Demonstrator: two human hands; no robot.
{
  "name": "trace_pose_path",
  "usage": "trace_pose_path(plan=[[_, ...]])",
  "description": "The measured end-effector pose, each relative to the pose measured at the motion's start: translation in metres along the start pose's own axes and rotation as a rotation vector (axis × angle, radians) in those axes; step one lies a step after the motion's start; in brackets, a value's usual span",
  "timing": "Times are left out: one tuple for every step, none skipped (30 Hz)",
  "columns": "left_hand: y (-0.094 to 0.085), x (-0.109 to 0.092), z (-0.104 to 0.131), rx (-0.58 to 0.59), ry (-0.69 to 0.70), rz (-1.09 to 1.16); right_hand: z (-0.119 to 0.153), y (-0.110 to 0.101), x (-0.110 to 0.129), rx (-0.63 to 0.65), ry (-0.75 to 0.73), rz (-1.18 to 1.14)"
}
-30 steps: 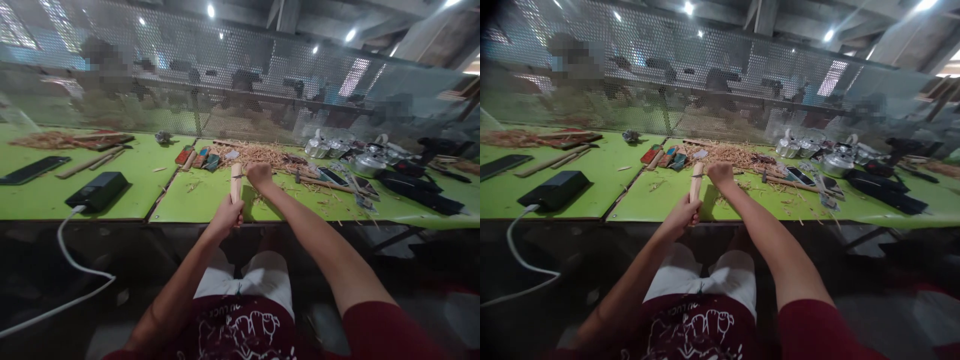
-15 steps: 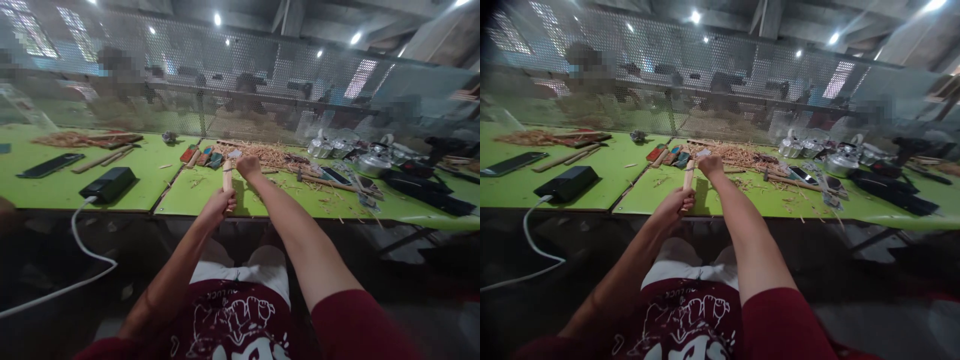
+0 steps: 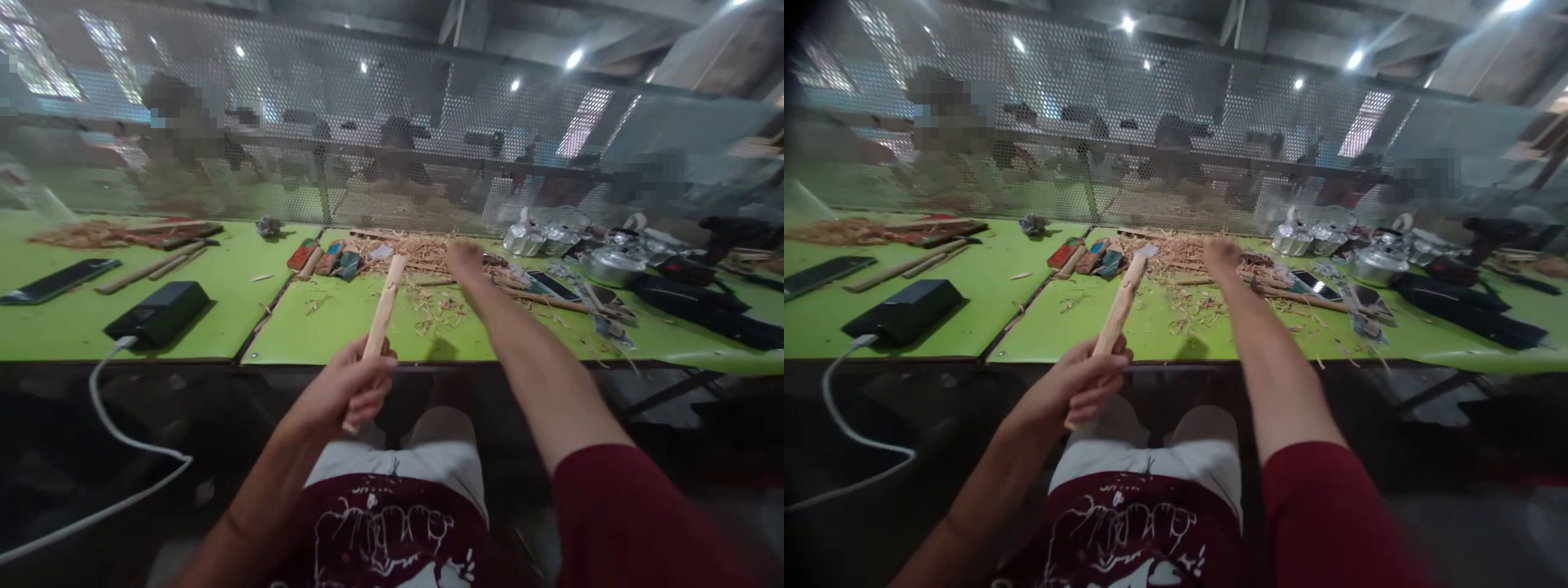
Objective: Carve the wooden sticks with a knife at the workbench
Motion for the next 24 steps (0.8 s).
trace_pose_path(plan=[[0.000, 0.001, 0.006, 0.001, 0.039, -0.038, 0.000, -0.001, -0.016, -0.008, 0.063, -0.004], [-0.001, 0.003, 0.008, -0.020, 0.076, -0.061, 0.001, -0.002, -0.029, -0.017, 0.103, -0.010], [-0.002, 0.004, 0.007, -0.055, 0.117, -0.072, 0.003, -0.002, -0.036, -0.024, 0.128, -0.019], [-0.002, 0.004, 0.003, -0.093, 0.158, -0.077, 0.007, -0.002, -0.038, -0.016, 0.138, -0.039], [-0.003, 0.006, -0.003, -0.116, 0.178, -0.091, 0.012, -0.003, -0.036, -0.004, 0.127, -0.069], [-0.003, 0.008, -0.010, -0.130, 0.182, -0.106, 0.018, -0.004, -0.030, 0.016, 0.099, -0.105], [-0.004, 0.009, -0.017, -0.139, 0.186, -0.114, 0.026, -0.006, -0.021, 0.029, 0.053, -0.142], [-0.004, 0.011, -0.023, -0.139, 0.186, -0.123, 0.035, -0.009, -0.010, 0.020, -0.019, -0.174], [-0.005, 0.013, -0.027, -0.135, 0.189, -0.129, 0.045, -0.011, 0.001, 0.014, -0.096, -0.197], [-0.005, 0.014, -0.030, -0.129, 0.197, -0.132, 0.055, -0.015, 0.011, -0.021, -0.149, -0.211], [-0.005, 0.015, -0.032, -0.118, 0.206, -0.135, 0.067, -0.018, 0.021, -0.050, -0.225, -0.218], [-0.006, 0.016, -0.033, -0.106, 0.211, -0.137, 0.077, -0.022, 0.028, -0.089, -0.284, -0.212], [-0.005, 0.016, -0.033, -0.094, 0.215, -0.138, 0.087, -0.025, 0.034, -0.110, -0.322, -0.200], [-0.005, 0.016, -0.032, -0.082, 0.215, -0.139, 0.095, -0.027, 0.039, -0.120, -0.340, -0.181], [-0.004, 0.016, -0.031, -0.069, 0.210, -0.144, 0.101, -0.028, 0.043, -0.122, -0.337, -0.156], [-0.003, 0.016, -0.030, -0.056, 0.200, -0.150, 0.105, -0.029, 0.046, -0.121, -0.319, -0.130], [-0.001, 0.016, -0.030, -0.044, 0.190, -0.156, 0.107, -0.030, 0.049, -0.124, -0.294, -0.107], [0.000, 0.017, -0.029, -0.038, 0.182, -0.158, 0.108, -0.030, 0.052, -0.132, -0.268, -0.087], [0.001, 0.018, -0.030, -0.035, 0.177, -0.154, 0.107, -0.029, 0.054, -0.144, -0.244, -0.074], [0.003, 0.019, -0.030, -0.035, 0.172, -0.147, 0.105, -0.028, 0.056, -0.156, -0.225, -0.066], [0.003, 0.020, -0.031, -0.039, 0.170, -0.139, 0.102, -0.026, 0.057, -0.161, -0.211, -0.062], [0.003, 0.021, -0.033, -0.047, 0.168, -0.131, 0.099, -0.023, 0.058, -0.157, -0.197, -0.057], [0.003, 0.023, -0.035, -0.057, 0.165, -0.123, 0.095, -0.020, 0.059, -0.144, -0.187, -0.051], [0.002, 0.025, -0.037, -0.069, 0.161, -0.116, 0.092, -0.017, 0.060, -0.125, -0.182, -0.047]])
Point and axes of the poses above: each hand's wrist, its own z-axis away from the middle knuckle, its own y-axis out of the palm, x = y × z, the point moved 2 cm from there along -z, towards the middle knuckle
